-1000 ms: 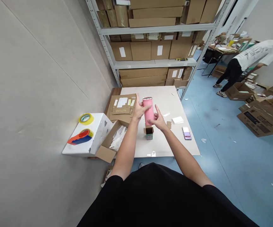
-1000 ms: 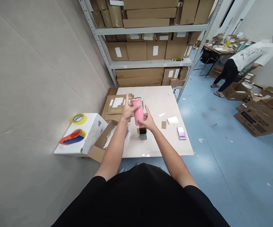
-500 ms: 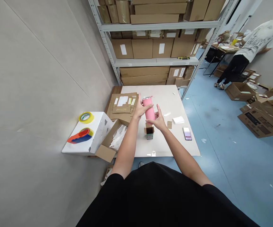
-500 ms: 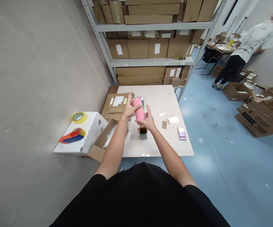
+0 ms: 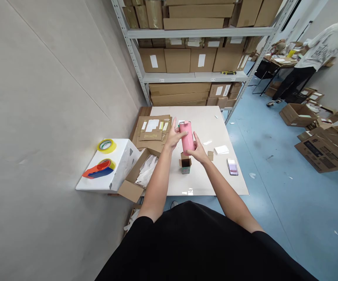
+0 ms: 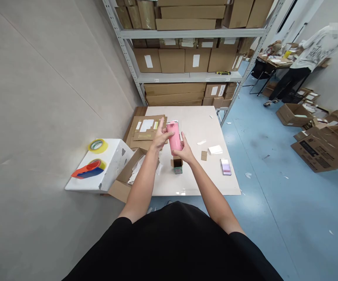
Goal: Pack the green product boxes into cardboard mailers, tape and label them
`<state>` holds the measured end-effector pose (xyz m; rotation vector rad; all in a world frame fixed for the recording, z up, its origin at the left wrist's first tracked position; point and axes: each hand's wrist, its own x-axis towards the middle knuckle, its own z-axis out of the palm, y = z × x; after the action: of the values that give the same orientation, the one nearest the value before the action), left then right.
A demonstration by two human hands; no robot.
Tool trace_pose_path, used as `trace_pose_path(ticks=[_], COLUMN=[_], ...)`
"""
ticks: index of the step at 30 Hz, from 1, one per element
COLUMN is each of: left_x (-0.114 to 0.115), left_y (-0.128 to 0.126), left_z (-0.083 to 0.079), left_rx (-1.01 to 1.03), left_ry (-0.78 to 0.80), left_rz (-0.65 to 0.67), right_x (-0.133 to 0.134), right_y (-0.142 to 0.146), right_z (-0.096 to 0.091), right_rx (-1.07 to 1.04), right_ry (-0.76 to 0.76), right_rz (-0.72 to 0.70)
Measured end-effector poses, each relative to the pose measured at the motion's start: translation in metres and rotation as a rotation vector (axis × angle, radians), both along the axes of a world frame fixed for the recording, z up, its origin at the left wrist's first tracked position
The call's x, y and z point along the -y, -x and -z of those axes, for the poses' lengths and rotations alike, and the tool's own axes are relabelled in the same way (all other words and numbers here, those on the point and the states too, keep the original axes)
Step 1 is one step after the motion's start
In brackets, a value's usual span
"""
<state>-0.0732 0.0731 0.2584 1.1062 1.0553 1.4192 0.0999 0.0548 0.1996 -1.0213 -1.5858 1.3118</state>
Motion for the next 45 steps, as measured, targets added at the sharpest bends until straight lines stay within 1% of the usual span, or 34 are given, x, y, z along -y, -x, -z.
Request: trace_pose_path(ticks=[2,4,8,9,13,16,18,19,20,23,24,26,28,31,34,36,38,39,41,43,45], left_x=[0.000,0.001,0.002,0.002,0.003,0.003,0.003,0.003,0.003,0.004,0.004,0.004,0.004,0.005,0.006,0.007,0.009,0.011,0.016,0.022,0.029], left_y=[0.000,0.000,0.000,-0.001,0.000,0.000,-0.001,-0.001,-0.002,-0.004,-0.005,-0.007,-0.010,-0.018,-0.023,-0.022,-0.018,-0.016,-0.013,-0.013,-0.014], left_z=[0.000,0.001,0.001,0.001,0.000,0.005,0.011,0.014,0.017,0.025,0.028,0.034,0.041,0.052,0.066,0.076,0.088,0.094,0.108,0.123,0.139], left_rx=[-0.004,-0.012,0.048,0.067,0.059,0.040,0.026,-0.003,-0.054,-0.304,-0.394,-0.540,-0.642,-0.753,-0.790,-0.776,-0.761,-0.757,-0.746,-0.722,-0.686], left_ry=[0.019,0.056,0.088,0.087,0.130,0.161,0.136,0.113,0.086,0.011,-0.003,-0.006,0.031,0.125,0.199,0.219,0.224,0.226,0.236,0.242,0.236], left_rz=[-0.004,-0.039,-0.071,-0.076,-0.115,-0.075,-0.052,-0.070,-0.115,-0.301,-0.327,-0.321,-0.303,-0.316,-0.304,-0.299,-0.303,-0.302,-0.285,-0.268,-0.267], right_x=[0.001,0.002,0.001,0.000,-0.004,-0.006,-0.008,-0.009,-0.010,-0.011,-0.011,-0.010,-0.007,-0.001,0.004,0.004,0.003,0.002,-0.001,-0.003,-0.002], right_y=[0.000,0.001,0.003,0.004,0.006,0.006,0.007,0.007,0.007,0.009,0.010,0.012,0.015,0.019,0.019,0.015,0.008,0.004,-0.005,-0.012,-0.016], right_z=[0.001,0.002,0.005,0.006,0.007,0.011,0.016,0.019,0.022,0.035,0.039,0.049,0.059,0.077,0.096,0.110,0.124,0.131,0.145,0.159,0.171], right_rx=[0.044,0.072,0.012,-0.002,0.025,0.026,0.032,0.047,0.071,0.157,0.186,0.237,0.277,0.325,0.348,0.298,0.205,0.167,0.159,0.227,0.307], right_ry=[-0.013,-0.024,0.002,0.007,0.005,0.021,0.035,0.044,0.055,0.081,0.081,0.062,0.031,0.002,0.021,0.052,0.088,0.111,0.168,0.246,0.330], right_rz=[0.049,0.084,0.006,0.007,0.094,0.066,0.068,0.083,0.102,0.161,0.177,0.200,0.212,0.238,0.246,0.192,0.115,0.101,0.155,0.245,0.277])
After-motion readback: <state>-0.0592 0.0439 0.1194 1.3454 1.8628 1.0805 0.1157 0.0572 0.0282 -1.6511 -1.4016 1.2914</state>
